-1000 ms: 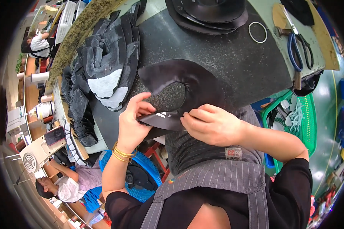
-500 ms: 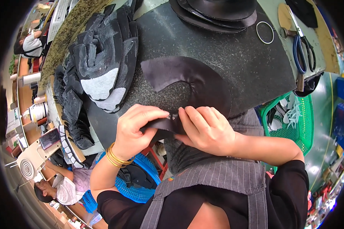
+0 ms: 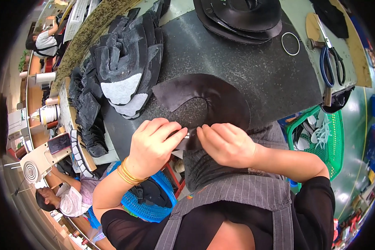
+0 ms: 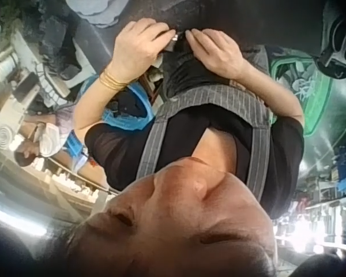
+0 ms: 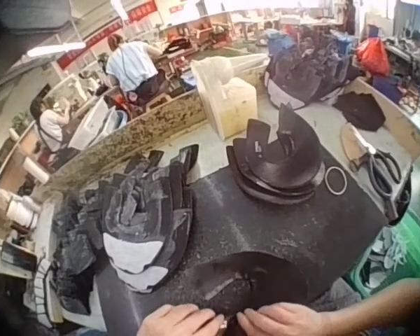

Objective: Folding and pressing the edges of shoe upper components on a factory workbench.

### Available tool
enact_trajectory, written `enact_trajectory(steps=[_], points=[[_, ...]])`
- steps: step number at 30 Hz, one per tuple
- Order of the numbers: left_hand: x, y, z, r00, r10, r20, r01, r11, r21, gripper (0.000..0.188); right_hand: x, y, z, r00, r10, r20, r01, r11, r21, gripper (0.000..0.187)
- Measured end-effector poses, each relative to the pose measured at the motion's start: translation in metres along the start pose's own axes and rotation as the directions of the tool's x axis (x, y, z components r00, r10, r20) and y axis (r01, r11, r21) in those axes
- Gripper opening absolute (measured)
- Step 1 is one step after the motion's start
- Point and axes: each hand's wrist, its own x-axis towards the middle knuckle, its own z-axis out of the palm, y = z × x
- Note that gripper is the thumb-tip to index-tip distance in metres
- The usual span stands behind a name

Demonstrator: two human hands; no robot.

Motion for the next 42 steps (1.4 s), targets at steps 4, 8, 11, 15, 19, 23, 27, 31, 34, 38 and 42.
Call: enact_trajectory(steps=[4,8,11,15,19,23,27,31,34,38,42], points=[[0.001,-0.008,0.006,0.998,-0.068,-0.007,0.066,0.993,-0.102,0.031,-0.007,0.010,0.003,0.998,-0.010,-0.063,0.021,0.985,0.170,0.048],[-0.008,-0.026,0.015,0.999,-0.027,-0.033,0.024,0.995,-0.098,0.027,-0.005,0.016,-0.001,0.989,-0.140,0.049,0.134,0.985,0.109,0.051],[-0.016,-0.036,0.018,0.959,0.275,-0.063,-0.273,0.961,0.042,0.037,-0.001,0.011,-0.005,0.992,-0.087,0.090,0.081,0.994,0.076,0.054],[-0.025,-0.045,0.022,0.921,0.388,-0.035,-0.378,0.912,0.156,0.034,-0.003,0.005,0.001,0.989,-0.076,0.128,0.070,0.996,0.048,0.056],[-0.038,-0.047,0.031,0.903,0.399,-0.160,-0.316,0.868,0.382,0.031,-0.003,0.001,0.004,0.985,-0.059,0.164,0.071,0.995,-0.067,0.069],[-0.039,-0.044,0.031,0.938,0.314,-0.145,-0.232,0.882,0.411,0.030,-0.002,-0.002,0.004,0.977,-0.033,0.209,0.059,0.991,-0.121,0.076],[-0.043,-0.044,0.036,0.929,0.324,-0.178,-0.222,0.874,0.432,0.029,0.001,-0.006,0.006,0.973,-0.020,0.229,0.055,0.987,-0.148,0.077],[-0.047,-0.042,0.038,0.936,0.300,-0.185,-0.203,0.887,0.414,0.029,0.003,-0.010,0.008,0.971,-0.001,0.241,0.046,0.983,-0.179,0.078],[-0.046,-0.043,0.039,0.939,0.289,-0.184,-0.201,0.901,0.385,0.029,0.005,-0.012,0.009,0.965,0.021,0.262,0.037,0.976,-0.213,0.079],[-0.046,-0.042,0.038,0.950,0.242,-0.195,-0.165,0.924,0.344,0.032,0.008,-0.016,0.010,0.948,0.065,0.311,0.009,0.973,-0.232,0.079],[-0.050,-0.035,0.032,0.976,0.176,-0.127,-0.133,0.946,0.294,0.039,0.012,-0.019,0.010,0.932,0.093,0.351,-0.004,0.969,-0.247,0.078]])
